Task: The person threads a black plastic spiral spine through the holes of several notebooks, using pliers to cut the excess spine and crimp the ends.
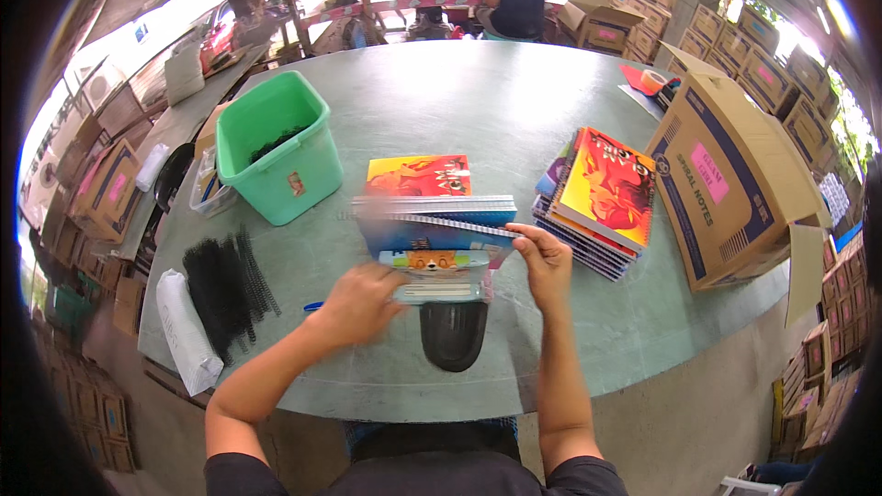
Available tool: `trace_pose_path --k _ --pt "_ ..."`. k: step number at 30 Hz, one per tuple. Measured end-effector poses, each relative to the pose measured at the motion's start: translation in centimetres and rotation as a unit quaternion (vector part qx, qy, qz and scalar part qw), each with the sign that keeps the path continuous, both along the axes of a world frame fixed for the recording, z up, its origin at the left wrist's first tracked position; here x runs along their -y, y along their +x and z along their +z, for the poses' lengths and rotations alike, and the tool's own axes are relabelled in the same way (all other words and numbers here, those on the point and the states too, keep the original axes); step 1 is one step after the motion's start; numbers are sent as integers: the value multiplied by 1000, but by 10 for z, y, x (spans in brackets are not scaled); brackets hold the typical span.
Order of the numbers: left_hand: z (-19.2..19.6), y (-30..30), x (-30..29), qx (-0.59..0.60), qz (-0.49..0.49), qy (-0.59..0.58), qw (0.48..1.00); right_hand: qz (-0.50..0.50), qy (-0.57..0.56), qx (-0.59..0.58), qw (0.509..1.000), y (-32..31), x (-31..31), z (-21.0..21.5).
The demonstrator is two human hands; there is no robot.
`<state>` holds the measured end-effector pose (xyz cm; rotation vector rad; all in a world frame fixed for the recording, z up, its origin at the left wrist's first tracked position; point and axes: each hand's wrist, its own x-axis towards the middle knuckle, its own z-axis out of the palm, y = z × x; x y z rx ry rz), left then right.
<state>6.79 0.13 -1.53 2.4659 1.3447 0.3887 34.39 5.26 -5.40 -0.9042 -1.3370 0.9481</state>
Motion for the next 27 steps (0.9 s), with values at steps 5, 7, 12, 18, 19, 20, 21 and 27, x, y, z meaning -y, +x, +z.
trace_pose_path --k 5,7,12,18,19,20,21,27 --pt "-61 -99 34 -56 85 -88 991 152 -3 192 970 8 -14 58" --pt "-85 -104 41 -84 146 -65 984 184 53 330 924 -27 -21 82" --pt "-8 -49 19 223 216 -166 936 137 124 458 869 -136 -22 96" --pt "13 -37 5 375 225 -235 868 216 39 357 908 -149 -34 96" --pt "12 -38 4 371 221 -222 874 228 29 378 897 -149 -32 101" --pt "12 -38 3 364 216 -210 881 237 17 396 887 -148 -31 104" --pt "11 -38 2 357 211 -198 888 241 30 385 890 -147 -34 101" --pt "18 -35 -2 375 200 -201 883 252 129 346 895 -145 -49 77"
